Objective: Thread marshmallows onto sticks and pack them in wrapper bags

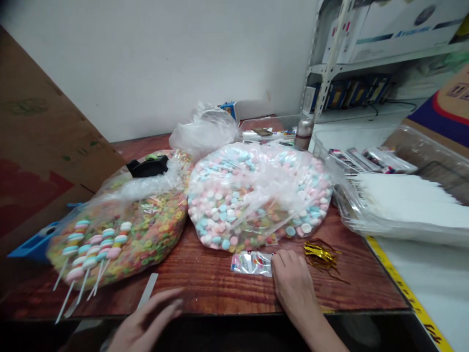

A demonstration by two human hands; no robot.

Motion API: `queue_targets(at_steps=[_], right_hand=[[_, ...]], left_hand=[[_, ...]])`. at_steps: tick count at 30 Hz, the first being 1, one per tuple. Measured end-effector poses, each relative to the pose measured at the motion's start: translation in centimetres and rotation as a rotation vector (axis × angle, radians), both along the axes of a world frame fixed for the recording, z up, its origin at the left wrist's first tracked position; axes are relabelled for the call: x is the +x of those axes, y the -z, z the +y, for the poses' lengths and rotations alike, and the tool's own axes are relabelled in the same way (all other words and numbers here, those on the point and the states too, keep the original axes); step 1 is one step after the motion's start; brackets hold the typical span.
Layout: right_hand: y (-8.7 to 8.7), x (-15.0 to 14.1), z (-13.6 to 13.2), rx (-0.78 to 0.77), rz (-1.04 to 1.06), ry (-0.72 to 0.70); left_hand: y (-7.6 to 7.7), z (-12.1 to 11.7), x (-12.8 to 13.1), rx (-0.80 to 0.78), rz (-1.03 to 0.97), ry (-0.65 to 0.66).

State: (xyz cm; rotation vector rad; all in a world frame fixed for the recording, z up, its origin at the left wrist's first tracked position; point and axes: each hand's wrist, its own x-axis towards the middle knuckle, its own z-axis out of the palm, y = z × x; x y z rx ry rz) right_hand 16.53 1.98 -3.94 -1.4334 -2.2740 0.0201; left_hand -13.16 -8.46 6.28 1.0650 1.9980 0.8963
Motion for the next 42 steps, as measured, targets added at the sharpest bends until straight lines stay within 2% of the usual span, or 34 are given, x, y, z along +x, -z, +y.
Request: queue_targets(at_steps=[2, 4, 7, 9, 14, 18, 20, 23, 25, 27, 30, 33, 35, 38, 42], right_hand=[[-0.2, 0.2, -0.1, 0.015, 0.019, 0.020], [-0.5, 0.6, -0.3, 0.027, 0.043, 0.028], [-0.8, 1.0, -0.3, 0.028, 0.065, 0.037], [-0.7, 0.9, 0.0, 0.016, 0.065, 0.050], [-0.4, -0.1, 0.7, -0.005, 0.069, 0.070], [-1.4, -0.1, 0.0, 0.035, 0.133, 0.048], [-2.5, 0.2, -0.4, 0.067, 0.186, 0.015], [-4.1, 0.7, -0.8, 0.082, 0.261, -0.034], [-4.6, 0.8, -0.8, 0.045, 0.299, -0.058], [-4.6, 0.7, -0.7, -0.036, 0.371, -0.061], [-3.8, 0.1, -0.4, -0.313, 0.656, -0.001], [-2.9, -0.7, -0.3, -0.645, 1.124, 0.068], [-2.8, -1.2, -0.3, -0.792, 1.356, 0.077], [-3.1, -1.4, -0.4, -0.880, 1.431, 0.120], [-3.8, -1.3, -0.4, -0.825, 1.412, 0.181]], left_hand=[[0.8, 2.6, 4.2, -0.047, -0.208, 0.283], [1.7, 4.4, 8.4, -0.157, -0.431, 0.460], [3.0, 5.3, 12.9, -0.312, -0.568, 0.608], [3.9, 5.3, 14.2, -0.337, -0.604, 0.630], [5.3, 5.2, 13.6, -0.334, -0.829, 0.531], [5.9, 5.3, 13.3, -0.365, -1.110, 0.374], [6.1, 5.6, 13.9, -0.345, -1.278, 0.266], [6.0, 6.4, 14.7, -0.169, -1.471, 0.035], [5.9, 7.1, 14.9, -0.054, -1.487, -0.135], [5.9, 7.7, 14.8, 0.001, -1.458, -0.242], [5.9, 8.5, 14.3, 0.039, -1.452, -0.268], [6.0, 8.7, 14.0, 0.051, -1.475, -0.267], [5.9, 8.7, 13.9, 0.051, -1.465, -0.268], [6.0, 8.6, 14.0, 0.036, -1.395, -0.259], [5.9, 8.4, 14.0, 0.008, -1.323, -0.251]])
